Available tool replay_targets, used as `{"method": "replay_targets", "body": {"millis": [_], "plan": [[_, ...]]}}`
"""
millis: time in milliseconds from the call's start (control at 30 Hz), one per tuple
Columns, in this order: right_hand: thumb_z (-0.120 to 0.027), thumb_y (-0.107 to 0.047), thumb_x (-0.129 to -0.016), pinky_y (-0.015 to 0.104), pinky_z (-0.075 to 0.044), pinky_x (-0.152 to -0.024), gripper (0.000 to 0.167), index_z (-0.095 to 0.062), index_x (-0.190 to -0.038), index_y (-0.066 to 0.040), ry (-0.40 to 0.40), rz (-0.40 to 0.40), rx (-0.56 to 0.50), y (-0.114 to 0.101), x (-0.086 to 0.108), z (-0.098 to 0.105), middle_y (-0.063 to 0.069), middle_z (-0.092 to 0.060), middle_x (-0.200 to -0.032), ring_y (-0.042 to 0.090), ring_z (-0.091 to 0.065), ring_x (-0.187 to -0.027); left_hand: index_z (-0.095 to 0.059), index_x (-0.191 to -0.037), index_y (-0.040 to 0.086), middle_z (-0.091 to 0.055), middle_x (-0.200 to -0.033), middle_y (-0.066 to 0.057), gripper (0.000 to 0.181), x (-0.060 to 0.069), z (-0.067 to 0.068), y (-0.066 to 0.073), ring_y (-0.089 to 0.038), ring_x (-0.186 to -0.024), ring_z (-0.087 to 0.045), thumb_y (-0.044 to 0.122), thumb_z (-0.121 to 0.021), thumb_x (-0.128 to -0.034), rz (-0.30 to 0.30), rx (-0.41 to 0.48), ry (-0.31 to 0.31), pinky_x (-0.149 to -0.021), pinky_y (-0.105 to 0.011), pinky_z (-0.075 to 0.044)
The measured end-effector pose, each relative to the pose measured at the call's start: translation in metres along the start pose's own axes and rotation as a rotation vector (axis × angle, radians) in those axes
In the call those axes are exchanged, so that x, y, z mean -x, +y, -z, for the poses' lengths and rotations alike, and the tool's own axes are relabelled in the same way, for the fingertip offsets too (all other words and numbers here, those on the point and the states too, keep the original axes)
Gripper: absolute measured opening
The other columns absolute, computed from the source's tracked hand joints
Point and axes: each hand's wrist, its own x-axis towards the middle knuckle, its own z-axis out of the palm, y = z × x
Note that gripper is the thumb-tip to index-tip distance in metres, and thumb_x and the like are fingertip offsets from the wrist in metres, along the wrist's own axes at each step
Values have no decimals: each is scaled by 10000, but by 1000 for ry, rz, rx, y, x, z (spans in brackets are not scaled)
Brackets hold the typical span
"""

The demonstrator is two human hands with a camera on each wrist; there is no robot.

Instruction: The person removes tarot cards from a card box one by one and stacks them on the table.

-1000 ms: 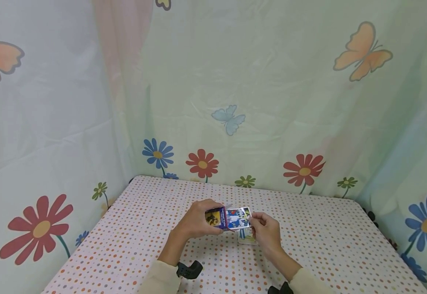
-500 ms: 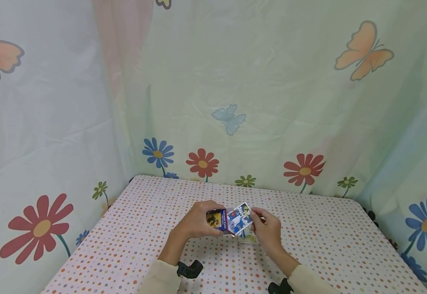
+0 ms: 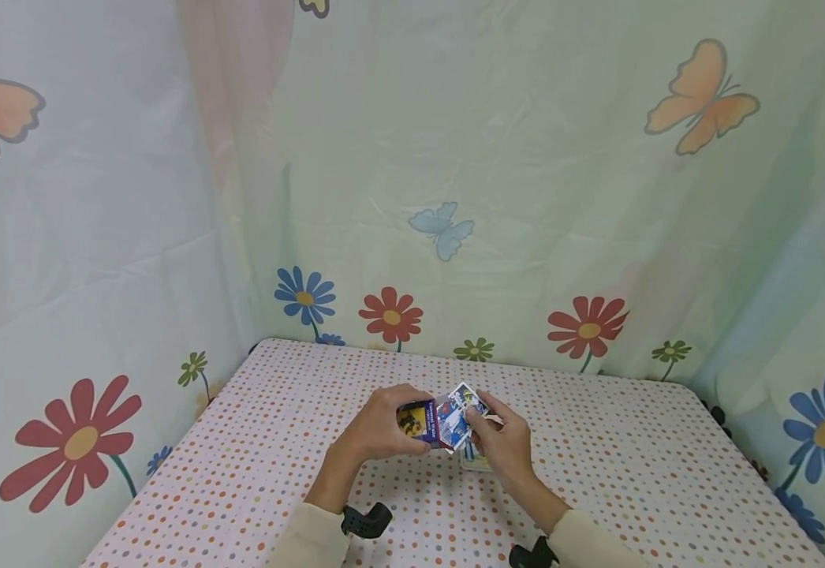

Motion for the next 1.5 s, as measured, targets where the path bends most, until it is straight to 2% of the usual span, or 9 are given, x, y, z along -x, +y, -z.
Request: {"method": "replay_targets", "body": {"millis": [167, 300, 400, 600, 767, 900, 1200, 1400, 1500], "plan": [[-747, -1, -886, 219, -416, -504, 689, -461, -1506, -87, -47, -65, -79, -4, 3, -4, 97, -625, -778, 92, -507, -558, -668, -1317, 234, -675, -1222, 85, 649, -1, 0, -1, -107, -1056, -584, 340, -898, -720, 3, -8, 12, -901, -310, -533], [-745, 76, -838, 224, -439, -526, 790, -414, -1529, -117, -52, -83, -123, -6, 5, -7, 122, -548, -1037, 81, -511, -593, -674, -1309, 222, -680, -1209, 87, 646, -1, 0, -1, -108, -1053, -593, 327, -902, -713, -8, 1, 21, -899, -310, -538], [-737, 92, -837, 219, -450, -542, 793, -403, -1522, -130, -34, -88, -153, -7, 6, -10, 152, -445, -1197, 68, -527, -644, -677, -1305, 216, -681, -1202, 85, 645, -1, 0, -2, -109, -1048, -596, 322, -903, -711, -11, 0, 26, -893, -307, -540], [-756, 58, -853, 227, -487, -569, 734, -446, -1495, -117, 13, -110, -199, -7, 10, -12, 174, -571, -1098, 90, -622, -757, -672, -1314, 208, -680, -1210, 80, 659, -1, 0, -2, -107, -1048, -598, 319, -903, -707, -13, -8, 29, -894, -302, -540], [-727, 70, -874, 218, -486, -573, 732, -428, -1525, -84, 13, -105, -215, -7, 10, -13, 147, -535, -1051, 90, -628, -767, -680, -1301, 206, -685, -1198, 74, 653, -1, 1, -1, -109, -1032, -603, 299, -907, -697, -15, -6, 39, -884, -300, -543], [-694, 99, -884, 217, -485, -568, 726, -421, -1532, -80, 22, -111, -202, -8, 9, -11, 116, -481, -1037, 84, -595, -736, -680, -1302, 212, -682, -1208, 80, 650, -1, 1, -1, -106, -1035, -598, 298, -906, -698, -3, -12, 35, -887, -303, -539], [-653, 88, -911, 232, -444, -557, 709, -431, -1543, -146, 46, -144, -153, -6, 5, -2, 88, -449, -1021, 87, -549, -728, -681, -1296, 205, -686, -1199, 65, 636, 0, 3, 1, -123, -1027, -602, 284, -899, -704, 0, -3, 35, -872, -298, -539], [-623, 124, -905, 238, -475, -559, 693, -472, -1520, -160, 74, -159, -103, 0, -2, 7, 112, -518, -1036, 89, -598, -761, -678, -1305, 211, -679, -1235, 54, 631, 0, 3, 0, -136, -1063, -596, 303, -890, -717, 14, -22, 38, -886, -309, -538], [-619, 132, -904, 223, -447, -537, 701, -463, -1525, -154, 66, -159, -96, 6, -6, 12, 114, -555, -1025, 90, -582, -726, -677, -1307, 210, -679, -1235, 53, 632, 0, 3, -1, -141, -1060, -596, 299, -887, -717, 15, -17, 34, -877, -306, -539]]}}
